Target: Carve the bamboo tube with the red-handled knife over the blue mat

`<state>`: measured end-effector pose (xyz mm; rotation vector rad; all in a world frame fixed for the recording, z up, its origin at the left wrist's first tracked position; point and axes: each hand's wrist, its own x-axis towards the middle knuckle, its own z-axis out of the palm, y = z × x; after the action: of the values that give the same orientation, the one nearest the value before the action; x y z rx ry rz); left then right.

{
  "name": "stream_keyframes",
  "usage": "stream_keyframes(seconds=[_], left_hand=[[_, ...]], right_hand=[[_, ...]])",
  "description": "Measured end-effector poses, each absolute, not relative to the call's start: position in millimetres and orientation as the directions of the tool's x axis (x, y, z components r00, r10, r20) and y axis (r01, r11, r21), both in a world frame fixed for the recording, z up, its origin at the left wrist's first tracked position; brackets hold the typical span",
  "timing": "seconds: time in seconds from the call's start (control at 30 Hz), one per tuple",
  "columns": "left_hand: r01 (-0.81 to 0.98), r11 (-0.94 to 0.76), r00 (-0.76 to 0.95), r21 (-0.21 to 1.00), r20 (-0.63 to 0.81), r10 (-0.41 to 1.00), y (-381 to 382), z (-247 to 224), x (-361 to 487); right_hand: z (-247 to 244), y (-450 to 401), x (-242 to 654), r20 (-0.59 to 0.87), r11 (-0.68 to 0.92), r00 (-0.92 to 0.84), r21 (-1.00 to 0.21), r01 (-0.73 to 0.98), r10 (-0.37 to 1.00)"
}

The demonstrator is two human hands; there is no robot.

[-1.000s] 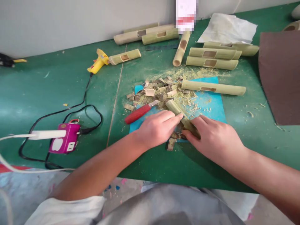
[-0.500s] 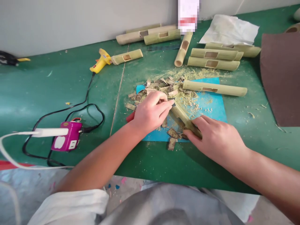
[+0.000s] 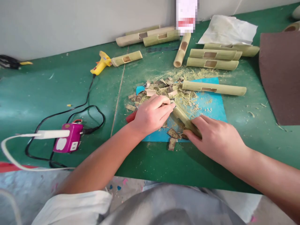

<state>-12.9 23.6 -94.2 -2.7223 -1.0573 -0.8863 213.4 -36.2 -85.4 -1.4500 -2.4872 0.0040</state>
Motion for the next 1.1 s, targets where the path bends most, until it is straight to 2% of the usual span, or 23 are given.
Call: stream_keyframes(seconds=[0.4,0.6,0.7,0.8,0.9,1.0,1.1], left_hand=[[0.552,-0.827,0.683,0.104,0.514,0.520,25.4,-95.0,-16.9],[0.573,-0.814,0.626,0.092,0.592,0.508,22.3,-94.9,-16.2],[0.614,-0.763,0.523,0.202,0.619,0.585,18.3,-92.8,-14.3],[0.622,-0.642,0.341,0.449,0.583,0.738,11.7,-90.7,-11.5],[0.547,-0.487,0.184,0.681,0.469,0.864,5.0,-91.5,-9.7],[0.537,-0.444,0.142,0.717,0.441,0.886,1.4,-93.9,-9.7],[0.594,-0.525,0.218,0.609,0.507,0.834,2.3,-94.8,-11.8]], right_hand=[[-84.0,-35.2,212.8,0.220,0.505,-0.471,-0.137,0.852,0.854],[-82.9,-34.5,213.9,0.193,0.501,-0.472,-0.148,0.852,0.860],[-83.0,-34.9,214.0,0.212,0.503,-0.470,-0.145,0.852,0.857],[-83.4,-35.0,214.5,0.235,0.513,-0.474,-0.142,0.847,0.848],[-83.2,-33.9,216.2,0.244,0.523,-0.482,-0.143,0.840,0.841],[-82.2,-31.9,218.8,0.249,0.521,-0.480,-0.137,0.842,0.841],[-81.0,-29.7,221.0,0.281,0.517,-0.467,-0.141,0.844,0.838]])
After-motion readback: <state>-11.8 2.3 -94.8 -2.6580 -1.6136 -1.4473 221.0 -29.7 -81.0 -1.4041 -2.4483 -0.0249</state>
